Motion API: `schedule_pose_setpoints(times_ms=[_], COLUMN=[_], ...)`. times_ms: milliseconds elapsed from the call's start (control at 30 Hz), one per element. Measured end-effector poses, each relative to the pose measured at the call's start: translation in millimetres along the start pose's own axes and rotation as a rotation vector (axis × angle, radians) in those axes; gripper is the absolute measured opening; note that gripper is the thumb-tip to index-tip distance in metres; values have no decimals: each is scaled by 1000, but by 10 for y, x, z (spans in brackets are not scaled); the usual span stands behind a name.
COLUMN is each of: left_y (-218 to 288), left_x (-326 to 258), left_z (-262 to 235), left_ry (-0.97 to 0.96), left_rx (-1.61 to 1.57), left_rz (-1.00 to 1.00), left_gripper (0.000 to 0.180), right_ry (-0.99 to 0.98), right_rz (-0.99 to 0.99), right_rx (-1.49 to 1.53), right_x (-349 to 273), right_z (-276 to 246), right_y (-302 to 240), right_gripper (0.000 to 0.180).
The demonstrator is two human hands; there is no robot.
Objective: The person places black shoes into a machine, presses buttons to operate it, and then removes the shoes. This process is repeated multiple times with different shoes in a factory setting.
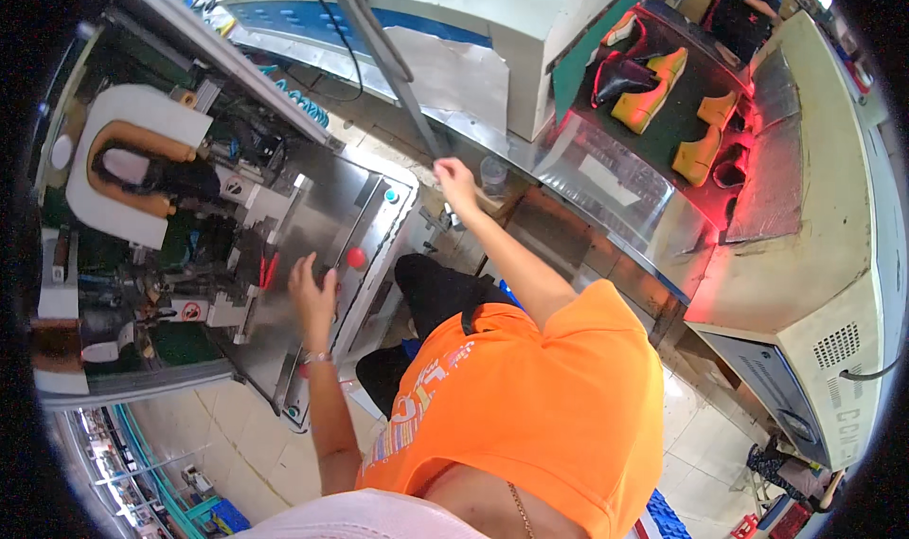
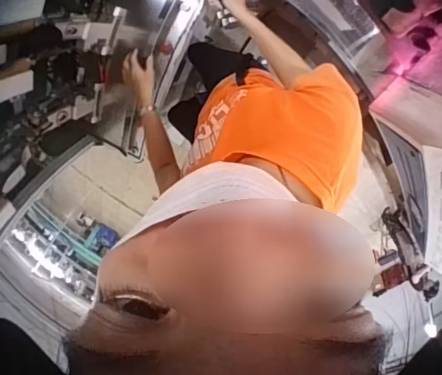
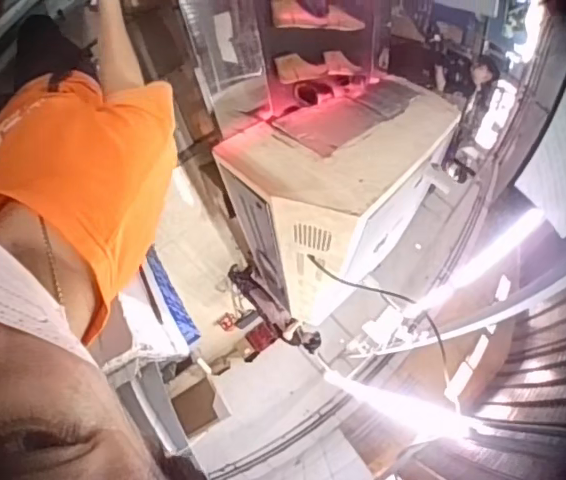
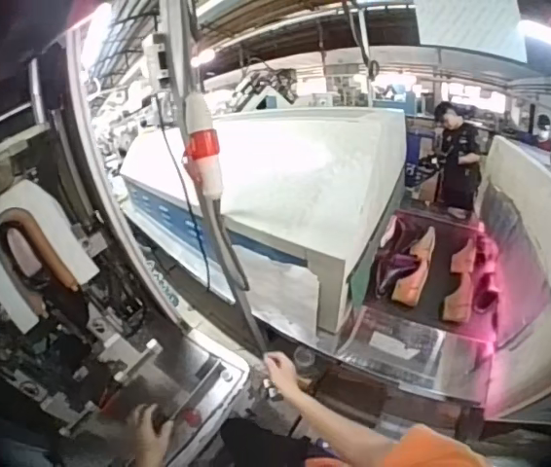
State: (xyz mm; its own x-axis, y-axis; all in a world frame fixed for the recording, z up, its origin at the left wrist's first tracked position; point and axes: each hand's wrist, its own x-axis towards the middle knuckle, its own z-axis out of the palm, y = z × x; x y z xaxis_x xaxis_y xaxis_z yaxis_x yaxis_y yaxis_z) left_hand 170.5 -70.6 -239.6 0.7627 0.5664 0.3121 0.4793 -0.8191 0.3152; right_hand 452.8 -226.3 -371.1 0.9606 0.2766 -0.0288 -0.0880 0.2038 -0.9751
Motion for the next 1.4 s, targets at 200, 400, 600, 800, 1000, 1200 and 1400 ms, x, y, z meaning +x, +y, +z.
schedule_pose_setpoints(times_ms=[200, 400, 600, 800, 1000, 1200, 1400], left_y=[-13, 25, 30, -7, 11, -5, -1], left_x=[-488, -581, -594, -610, -595, -612, -598], left_z=[638, 550, 551, 591, 559, 575, 568], left_ry=[149, 234, 273, 272, 276, 280, 271], left_rx=[120, 35, 58, 40, 52, 43, 41], left_rz=[-168, -171, -204, -214, -206, -205, -204], left_gripper=[57, 46, 43, 43, 45, 46, 46], right_ry=[-112, 30, -25, -19, 16, -4, -21], right_rz=[-191, -486, -563, -572, -561, -565, -589], right_rx=[-601, -834, -876, -890, -877, -896, -901], right_x=[177, -99, -142, -152, -133, -135, -115], right_z=[833, 934, 940, 965, 948, 944, 931], right_y=[-80, -31, -70, -74, -66, -57, -42], right_gripper=[20, 13, 10, 12, 19, 17, 14])
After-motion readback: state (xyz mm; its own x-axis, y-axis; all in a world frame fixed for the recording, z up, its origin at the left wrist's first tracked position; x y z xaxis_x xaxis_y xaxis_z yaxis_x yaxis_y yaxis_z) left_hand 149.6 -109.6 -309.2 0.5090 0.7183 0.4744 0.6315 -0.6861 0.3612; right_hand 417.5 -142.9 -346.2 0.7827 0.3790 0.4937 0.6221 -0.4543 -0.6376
